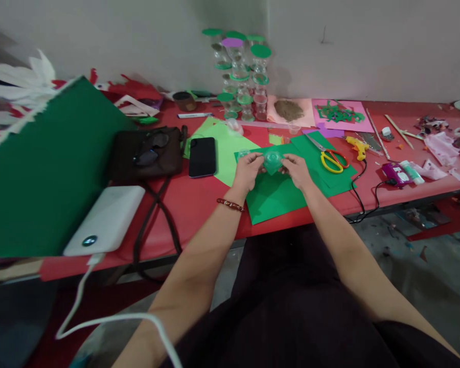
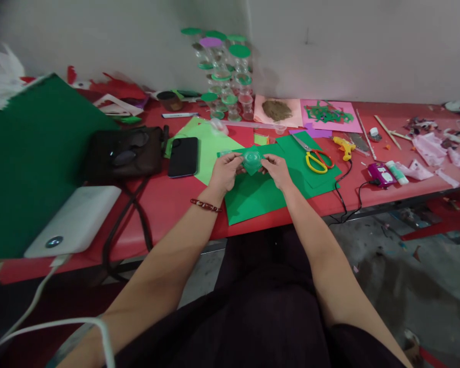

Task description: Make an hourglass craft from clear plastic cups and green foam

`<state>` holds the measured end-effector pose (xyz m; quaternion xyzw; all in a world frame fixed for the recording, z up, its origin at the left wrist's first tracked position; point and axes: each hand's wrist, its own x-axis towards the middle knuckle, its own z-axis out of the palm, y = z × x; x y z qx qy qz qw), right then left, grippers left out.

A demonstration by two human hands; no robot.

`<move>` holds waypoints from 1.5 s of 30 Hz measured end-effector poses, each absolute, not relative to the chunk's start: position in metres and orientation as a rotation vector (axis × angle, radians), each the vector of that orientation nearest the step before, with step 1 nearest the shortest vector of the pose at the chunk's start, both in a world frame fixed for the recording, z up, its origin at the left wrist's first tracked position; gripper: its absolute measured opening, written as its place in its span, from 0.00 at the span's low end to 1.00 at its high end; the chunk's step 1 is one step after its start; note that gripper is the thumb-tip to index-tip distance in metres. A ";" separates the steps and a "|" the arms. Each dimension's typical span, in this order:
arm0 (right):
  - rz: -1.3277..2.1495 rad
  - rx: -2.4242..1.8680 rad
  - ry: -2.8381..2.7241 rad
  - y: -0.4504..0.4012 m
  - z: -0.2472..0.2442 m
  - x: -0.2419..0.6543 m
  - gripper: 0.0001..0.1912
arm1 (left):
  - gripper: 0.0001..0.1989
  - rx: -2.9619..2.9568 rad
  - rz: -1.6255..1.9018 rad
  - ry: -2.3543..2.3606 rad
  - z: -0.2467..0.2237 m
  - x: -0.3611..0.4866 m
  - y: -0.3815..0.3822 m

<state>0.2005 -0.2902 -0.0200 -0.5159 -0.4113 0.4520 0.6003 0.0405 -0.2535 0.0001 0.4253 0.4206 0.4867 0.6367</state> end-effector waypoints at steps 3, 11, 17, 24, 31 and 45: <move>1.006 -1.209 -0.935 -0.288 -0.022 0.203 0.06 | 0.10 0.967 1.045 0.925 -0.001 0.040 -0.256; 1.010 -1.177 -0.908 -0.287 -0.023 0.199 0.11 | 0.11 0.949 1.060 0.833 -0.007 0.038 -0.257; 1.001 -1.133 -0.959 -0.292 -0.022 0.197 0.08 | 0.13 0.891 1.058 0.820 -0.010 0.037 -0.255; 0.979 -1.150 -1.000 -0.291 -0.023 0.201 0.06 | 0.14 0.901 1.098 0.789 -0.015 0.042 -0.256; 0.996 -1.124 -1.041 -0.293 -0.022 0.199 0.07 | 0.17 0.879 1.091 0.826 -0.014 0.043 -0.256; 1.021 -1.197 -1.052 -0.291 -0.019 0.203 0.16 | 0.12 0.887 1.059 0.791 -0.005 0.044 -0.253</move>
